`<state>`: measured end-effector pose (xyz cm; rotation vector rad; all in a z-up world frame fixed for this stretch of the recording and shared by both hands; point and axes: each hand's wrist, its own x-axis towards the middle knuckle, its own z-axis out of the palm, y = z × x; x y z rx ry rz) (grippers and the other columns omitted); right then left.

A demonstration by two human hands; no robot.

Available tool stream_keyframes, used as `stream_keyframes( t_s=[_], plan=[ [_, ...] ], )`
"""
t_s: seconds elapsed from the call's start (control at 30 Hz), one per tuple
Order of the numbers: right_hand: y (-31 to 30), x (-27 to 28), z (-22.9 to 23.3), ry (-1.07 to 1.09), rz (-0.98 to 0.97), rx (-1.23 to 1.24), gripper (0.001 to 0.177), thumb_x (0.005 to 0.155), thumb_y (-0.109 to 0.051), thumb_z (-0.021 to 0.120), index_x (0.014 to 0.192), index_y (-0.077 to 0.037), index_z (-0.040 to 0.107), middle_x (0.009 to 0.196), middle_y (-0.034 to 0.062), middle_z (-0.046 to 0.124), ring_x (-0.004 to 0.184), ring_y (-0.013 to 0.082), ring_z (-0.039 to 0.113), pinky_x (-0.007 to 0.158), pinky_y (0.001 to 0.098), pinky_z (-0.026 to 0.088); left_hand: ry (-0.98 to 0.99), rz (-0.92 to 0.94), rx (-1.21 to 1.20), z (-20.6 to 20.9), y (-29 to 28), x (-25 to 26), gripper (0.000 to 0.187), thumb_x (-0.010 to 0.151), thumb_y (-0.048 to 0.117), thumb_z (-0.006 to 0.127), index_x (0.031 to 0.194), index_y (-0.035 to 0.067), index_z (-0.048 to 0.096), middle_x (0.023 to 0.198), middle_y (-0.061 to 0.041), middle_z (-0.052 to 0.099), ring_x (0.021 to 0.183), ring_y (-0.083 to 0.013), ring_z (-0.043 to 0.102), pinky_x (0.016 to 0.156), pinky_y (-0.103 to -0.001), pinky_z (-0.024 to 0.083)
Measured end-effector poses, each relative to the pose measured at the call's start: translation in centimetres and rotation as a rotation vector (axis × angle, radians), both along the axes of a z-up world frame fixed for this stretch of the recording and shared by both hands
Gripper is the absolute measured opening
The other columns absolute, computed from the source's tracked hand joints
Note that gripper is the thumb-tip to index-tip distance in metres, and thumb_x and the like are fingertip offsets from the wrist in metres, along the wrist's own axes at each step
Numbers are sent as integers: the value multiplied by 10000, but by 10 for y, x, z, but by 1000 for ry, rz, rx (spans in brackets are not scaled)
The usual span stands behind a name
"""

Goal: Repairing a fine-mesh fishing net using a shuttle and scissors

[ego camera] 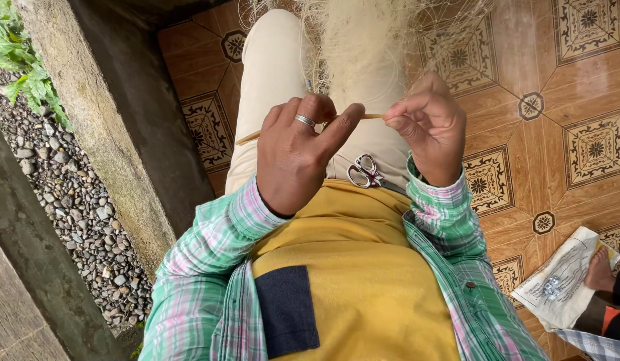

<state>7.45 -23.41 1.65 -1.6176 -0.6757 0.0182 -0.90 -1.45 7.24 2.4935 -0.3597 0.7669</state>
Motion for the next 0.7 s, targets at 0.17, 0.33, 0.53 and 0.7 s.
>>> stream_keyframes(
  t_s=[0.17, 0.33, 0.53, 0.7],
  plan=[
    [1, -2, 2, -23, -7, -14, 245, 982, -213, 746, 940, 27, 719, 866, 53, 350, 746, 102, 363, 725, 269, 386, 11, -2, 26, 8, -1, 2, 192, 1050, 59, 558, 1150, 172, 678, 883, -44, 482, 781, -243, 579, 762, -386, 528],
    [-2, -2, -3, -71, -34, -69, 231, 982, -216, 763, 942, 10, 742, 860, 63, 368, 748, 114, 391, 757, 284, 421, 9, 7, 91, 10, 0, 4, 183, 1037, 64, 576, 1135, 188, 669, 878, -32, 471, 772, -223, 572, 768, -362, 530],
    [-4, -1, -5, -75, -37, -96, 221, 983, -202, 776, 950, 14, 741, 848, 68, 359, 744, 124, 391, 771, 299, 433, 2, -36, 91, 12, 2, 9, 158, 1025, 62, 586, 1112, 166, 667, 861, -41, 470, 760, -234, 564, 758, -367, 515],
    [-9, 0, -8, -34, 3, -93, 233, 950, -220, 801, 937, 6, 747, 845, 73, 393, 739, 115, 401, 750, 294, 422, 147, -167, -155, 14, 3, 12, 154, 1033, 53, 593, 1098, 142, 701, 847, -67, 464, 738, -293, 567, 719, -400, 485]
  ],
)
